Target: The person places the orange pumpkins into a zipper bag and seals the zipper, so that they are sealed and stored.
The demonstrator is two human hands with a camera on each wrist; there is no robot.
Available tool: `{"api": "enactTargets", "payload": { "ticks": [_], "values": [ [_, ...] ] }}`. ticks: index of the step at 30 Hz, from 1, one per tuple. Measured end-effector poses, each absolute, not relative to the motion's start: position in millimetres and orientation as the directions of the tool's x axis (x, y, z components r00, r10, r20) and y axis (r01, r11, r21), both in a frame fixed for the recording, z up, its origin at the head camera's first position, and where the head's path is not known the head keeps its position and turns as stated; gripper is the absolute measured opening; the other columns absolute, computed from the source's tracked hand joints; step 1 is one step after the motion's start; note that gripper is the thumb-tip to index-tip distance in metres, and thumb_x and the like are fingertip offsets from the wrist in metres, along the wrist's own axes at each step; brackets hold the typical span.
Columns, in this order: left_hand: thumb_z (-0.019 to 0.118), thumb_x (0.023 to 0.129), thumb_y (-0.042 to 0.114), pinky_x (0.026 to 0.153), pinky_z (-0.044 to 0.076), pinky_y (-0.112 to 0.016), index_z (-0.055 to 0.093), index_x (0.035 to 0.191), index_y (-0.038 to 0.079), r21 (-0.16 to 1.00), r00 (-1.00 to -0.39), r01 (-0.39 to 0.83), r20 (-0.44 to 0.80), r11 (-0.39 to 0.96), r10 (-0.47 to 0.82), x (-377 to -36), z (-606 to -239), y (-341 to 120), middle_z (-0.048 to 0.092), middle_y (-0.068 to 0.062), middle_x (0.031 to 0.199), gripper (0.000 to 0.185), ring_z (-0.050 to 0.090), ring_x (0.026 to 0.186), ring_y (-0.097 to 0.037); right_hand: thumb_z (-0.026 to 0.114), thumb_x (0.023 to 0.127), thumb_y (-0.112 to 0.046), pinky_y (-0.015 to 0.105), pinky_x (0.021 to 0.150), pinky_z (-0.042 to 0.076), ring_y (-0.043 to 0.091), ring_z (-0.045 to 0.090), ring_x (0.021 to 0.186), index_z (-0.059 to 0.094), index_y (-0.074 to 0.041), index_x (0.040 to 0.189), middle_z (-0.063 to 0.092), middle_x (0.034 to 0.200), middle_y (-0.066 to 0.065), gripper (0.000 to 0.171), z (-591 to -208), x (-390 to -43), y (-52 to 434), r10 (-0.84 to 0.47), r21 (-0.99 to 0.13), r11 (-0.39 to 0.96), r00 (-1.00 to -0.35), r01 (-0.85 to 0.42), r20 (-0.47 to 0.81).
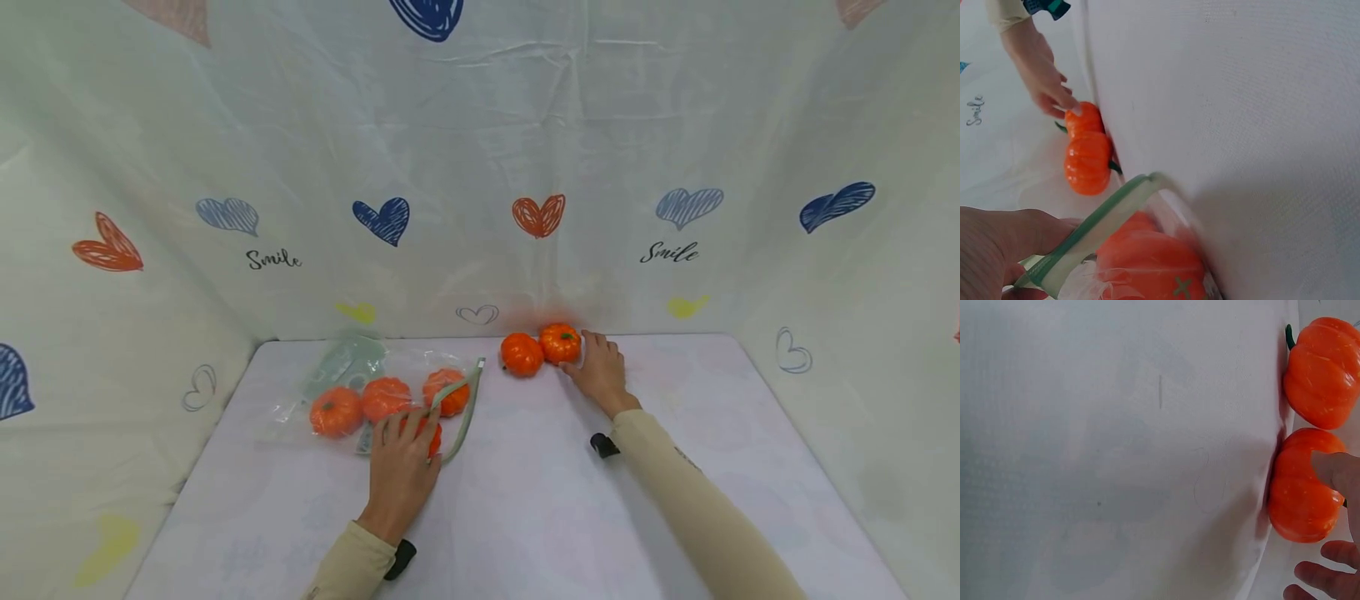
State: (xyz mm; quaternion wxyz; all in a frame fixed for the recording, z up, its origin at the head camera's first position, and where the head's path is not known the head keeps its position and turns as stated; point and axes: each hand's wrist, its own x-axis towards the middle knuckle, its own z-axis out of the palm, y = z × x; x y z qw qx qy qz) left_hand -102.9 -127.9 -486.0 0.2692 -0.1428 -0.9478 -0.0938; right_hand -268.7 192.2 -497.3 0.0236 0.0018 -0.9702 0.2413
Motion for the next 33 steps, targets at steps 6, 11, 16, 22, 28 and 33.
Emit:
{"api": "enactTargets", "payload": {
  "ticks": [6, 11, 16, 22, 28, 33],
  "values": [
    [0.102, 0.063, 0.011, 0.099, 0.046, -0.054, 0.075, 0.128, 0.003, 0.086, -0.811, 0.319, 0.54, 0.944, 0.224, -104, -486, -129, 0.07, -0.013, 0.117, 0.071, 0.058, 0.111, -0.035, 0.08, 0.095, -0.031, 0.062, 0.118, 0.034, 0.051, 0.044, 0.136, 0.04, 0.008, 0.155, 0.048, 0.152, 0.031, 0.081, -503, -279, 189, -0.014, -0.458, 0.889, -1.0, -0.024, 0.026],
    [0.102, 0.063, 0.011, 0.099, 0.046, -0.054, 0.074, 0.129, 0.003, 0.081, -0.814, 0.314, 0.536, 0.946, 0.224, -104, -487, -129, 0.07, -0.012, 0.117, 0.072, 0.058, 0.112, -0.034, 0.08, 0.095, -0.032, 0.061, 0.116, 0.037, 0.05, 0.047, 0.131, 0.042, 0.008, 0.152, 0.052, 0.147, 0.031, 0.079, -504, -280, 184, -0.031, -0.474, 0.879, -0.999, -0.047, 0.04],
    [0.102, 0.063, 0.013, 0.1, 0.046, -0.054, 0.075, 0.129, 0.004, 0.075, -0.808, 0.318, 0.543, 0.945, 0.229, -104, -488, -129, 0.07, -0.012, 0.117, 0.072, 0.058, 0.112, -0.035, 0.078, 0.097, -0.03, 0.059, 0.115, 0.038, 0.049, 0.048, 0.129, 0.043, 0.009, 0.15, 0.055, 0.144, 0.031, 0.074, -502, -281, 180, -0.013, -0.492, 0.87, -0.999, -0.031, 0.04],
    [0.102, 0.063, 0.014, 0.1, 0.046, -0.054, 0.075, 0.128, 0.004, 0.076, -0.806, 0.318, 0.546, 0.945, 0.228, -104, -486, -128, 0.07, -0.012, 0.118, 0.071, 0.058, 0.112, -0.035, 0.077, 0.098, -0.028, 0.059, 0.114, 0.039, 0.049, 0.048, 0.128, 0.043, 0.01, 0.149, 0.055, 0.143, 0.031, 0.073, -498, -281, 179, -0.002, -0.49, 0.872, -0.999, -0.019, 0.036],
    [0.102, 0.065, 0.014, 0.101, 0.046, -0.053, 0.074, 0.129, 0.004, 0.075, -0.813, 0.313, 0.536, 0.947, 0.226, -104, -485, -128, 0.07, -0.013, 0.119, 0.071, 0.058, 0.112, -0.034, 0.077, 0.097, -0.026, 0.058, 0.113, 0.039, 0.048, 0.048, 0.128, 0.046, 0.01, 0.147, 0.057, 0.141, 0.032, 0.069, -500, -280, 180, -0.001, -0.503, 0.864, -0.999, -0.021, 0.041],
    [0.102, 0.064, 0.015, 0.101, 0.046, -0.054, 0.074, 0.13, 0.004, 0.078, -0.81, 0.318, 0.541, 0.945, 0.228, -104, -485, -128, 0.07, -0.013, 0.119, 0.072, 0.058, 0.113, -0.035, 0.077, 0.097, -0.028, 0.058, 0.114, 0.038, 0.048, 0.047, 0.129, 0.046, 0.01, 0.148, 0.056, 0.142, 0.031, 0.07, -503, -274, 183, 0.019, -0.528, 0.849, -0.999, -0.002, 0.034]
  ]
}}
